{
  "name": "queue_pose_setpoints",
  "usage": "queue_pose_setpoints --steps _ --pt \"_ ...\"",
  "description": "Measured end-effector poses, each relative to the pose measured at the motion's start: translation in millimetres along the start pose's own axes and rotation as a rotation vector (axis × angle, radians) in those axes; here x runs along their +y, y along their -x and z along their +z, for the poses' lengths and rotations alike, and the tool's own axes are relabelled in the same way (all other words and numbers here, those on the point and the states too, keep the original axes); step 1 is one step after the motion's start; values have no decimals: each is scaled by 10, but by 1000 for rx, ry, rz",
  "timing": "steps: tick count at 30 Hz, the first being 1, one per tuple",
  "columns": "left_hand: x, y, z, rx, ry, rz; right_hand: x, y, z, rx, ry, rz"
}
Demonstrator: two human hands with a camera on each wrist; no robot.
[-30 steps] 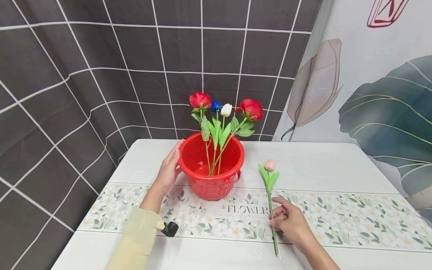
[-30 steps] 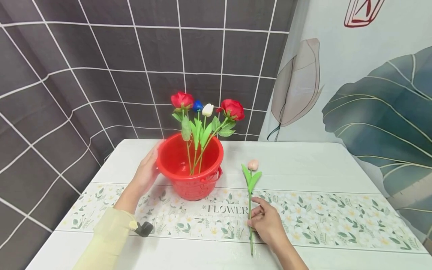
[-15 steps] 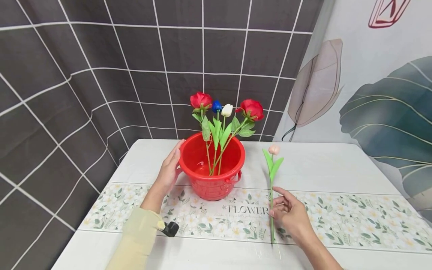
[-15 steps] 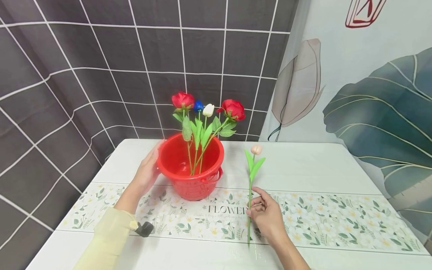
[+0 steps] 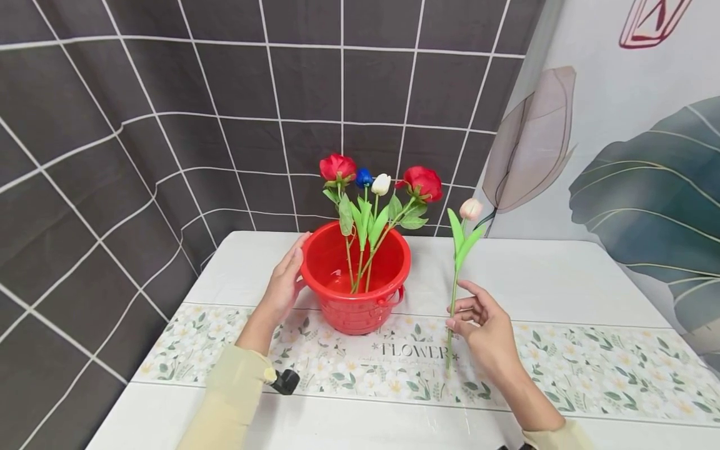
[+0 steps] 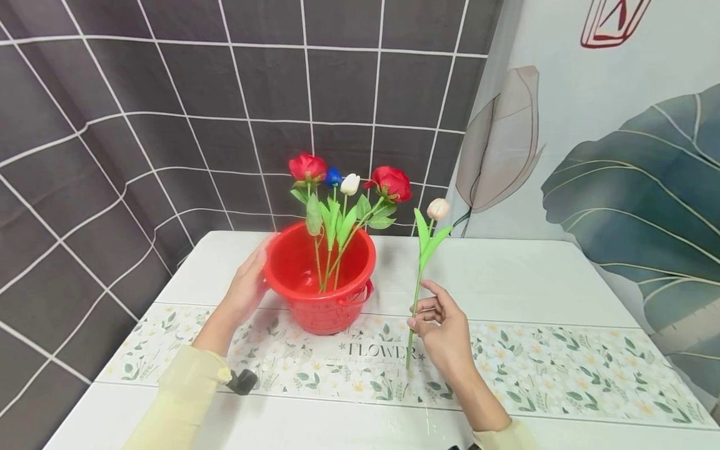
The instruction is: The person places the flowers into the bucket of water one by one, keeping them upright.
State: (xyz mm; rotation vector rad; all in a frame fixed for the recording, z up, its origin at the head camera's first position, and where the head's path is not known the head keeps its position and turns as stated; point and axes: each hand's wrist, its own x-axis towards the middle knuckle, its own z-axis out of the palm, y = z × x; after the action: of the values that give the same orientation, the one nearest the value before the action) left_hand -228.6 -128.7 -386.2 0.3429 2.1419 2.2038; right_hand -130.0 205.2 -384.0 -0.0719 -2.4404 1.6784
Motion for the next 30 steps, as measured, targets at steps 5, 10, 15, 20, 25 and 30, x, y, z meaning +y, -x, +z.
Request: queue_pose_setpoints --steps 5,10,15,20,25,30 --pt "-3 -4 3 -1 -1 -2 -51 -66 29 10 -45 -32" --pt "-7 -3 -5 -2 -5 -2 -98 -121 64 16 -72 -59" --pt "-1 1 -4 -3 -7 0 -177 -189 95 37 -112 -107" --pt "-8 0 -3 -2 -7 1 -260 -247 113 44 -126 -164" --pt "-15 -2 -5 -3 -11 1 -323 -300 138 50 -142 -199" --pt "-8 -2 -3 -1 -9 1 -393 -355 167 53 -162 -246"
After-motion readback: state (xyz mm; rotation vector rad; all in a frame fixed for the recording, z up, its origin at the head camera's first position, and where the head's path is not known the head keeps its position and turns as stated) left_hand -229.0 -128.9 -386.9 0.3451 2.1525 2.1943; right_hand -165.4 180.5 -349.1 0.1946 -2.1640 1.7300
